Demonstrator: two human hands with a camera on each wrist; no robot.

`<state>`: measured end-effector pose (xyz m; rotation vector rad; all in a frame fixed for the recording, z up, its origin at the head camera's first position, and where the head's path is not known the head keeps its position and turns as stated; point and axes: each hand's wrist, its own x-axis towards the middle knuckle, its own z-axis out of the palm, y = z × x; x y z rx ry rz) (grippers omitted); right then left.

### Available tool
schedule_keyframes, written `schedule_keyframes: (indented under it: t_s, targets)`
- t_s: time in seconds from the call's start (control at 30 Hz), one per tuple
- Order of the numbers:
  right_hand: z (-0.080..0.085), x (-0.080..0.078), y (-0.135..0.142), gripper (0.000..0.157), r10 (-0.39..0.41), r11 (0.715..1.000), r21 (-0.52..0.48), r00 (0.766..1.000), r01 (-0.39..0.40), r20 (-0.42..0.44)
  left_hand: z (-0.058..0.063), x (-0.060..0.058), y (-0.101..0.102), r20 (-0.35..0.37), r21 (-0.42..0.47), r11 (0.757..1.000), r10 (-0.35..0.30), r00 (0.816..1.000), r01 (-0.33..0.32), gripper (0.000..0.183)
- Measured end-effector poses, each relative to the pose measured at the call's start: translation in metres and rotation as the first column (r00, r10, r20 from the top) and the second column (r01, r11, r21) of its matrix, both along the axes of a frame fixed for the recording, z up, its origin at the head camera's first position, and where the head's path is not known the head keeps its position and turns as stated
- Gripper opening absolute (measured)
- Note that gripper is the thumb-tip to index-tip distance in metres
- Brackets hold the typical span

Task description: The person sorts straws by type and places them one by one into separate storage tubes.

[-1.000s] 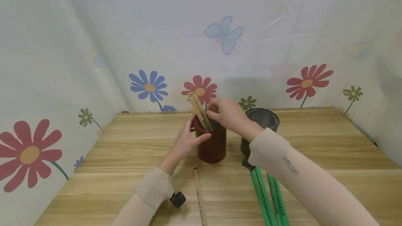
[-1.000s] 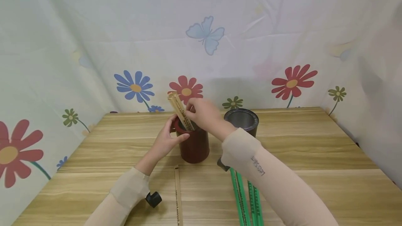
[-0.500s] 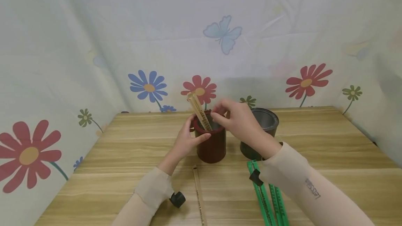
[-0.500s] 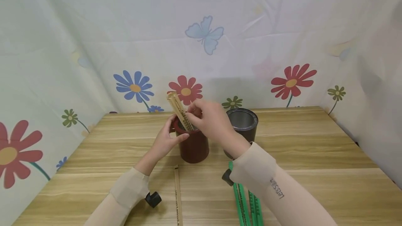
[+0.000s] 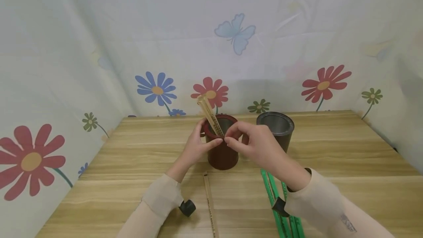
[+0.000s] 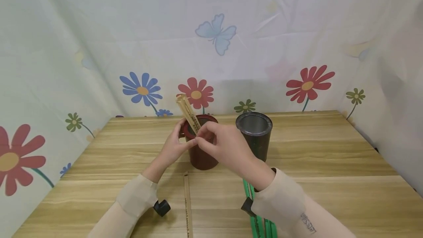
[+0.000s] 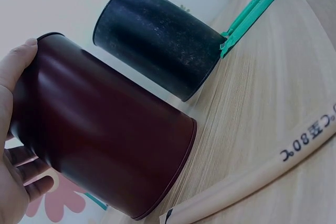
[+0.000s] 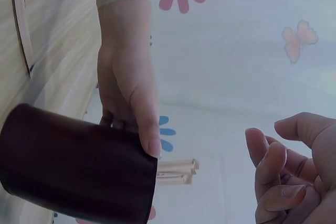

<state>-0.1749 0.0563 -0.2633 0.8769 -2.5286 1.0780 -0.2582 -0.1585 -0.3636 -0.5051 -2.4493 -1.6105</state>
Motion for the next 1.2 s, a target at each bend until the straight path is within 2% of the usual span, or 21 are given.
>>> schedule_keyframes:
  t_s: [0.27, 0.63, 0.87, 1.03, 1.2]
  targets:
    - [-0.014, 0.012, -0.005, 0.004, 0.057, 0.998, 0.012, 0.998, -0.058, 0.036, -0.001, -0.002, 0.001, -0.013, 0.005, 1.000, -0.006, 1.000, 0.006, 0.087]
    - [-0.042, 0.017, -0.024, 0.004, 0.123, 0.990, 0.062, 0.991, -0.127, 0.057, -0.002, -0.004, 0.004, -0.011, 0.003, 1.000, -0.009, 1.000, 0.009, 0.085]
    - [-0.063, 0.015, -0.038, 0.004, 0.125, 0.974, 0.177, 0.986, -0.143, 0.110, 0.000, -0.001, 0.003, -0.016, 0.005, 1.000, -0.016, 1.000, 0.016, 0.084]
    - [-0.075, 0.012, -0.047, 0.004, 0.131, 0.960, 0.235, 0.986, -0.153, 0.105, 0.001, 0.001, 0.002, -0.006, 0.002, 1.000, -0.017, 1.000, 0.017, 0.080]
    - [-0.087, 0.012, -0.056, 0.008, 0.078, 0.928, 0.350, 0.986, -0.126, 0.148, 0.000, 0.001, 0.001, -0.007, 0.010, 1.000, -0.010, 1.000, 0.010, 0.078]
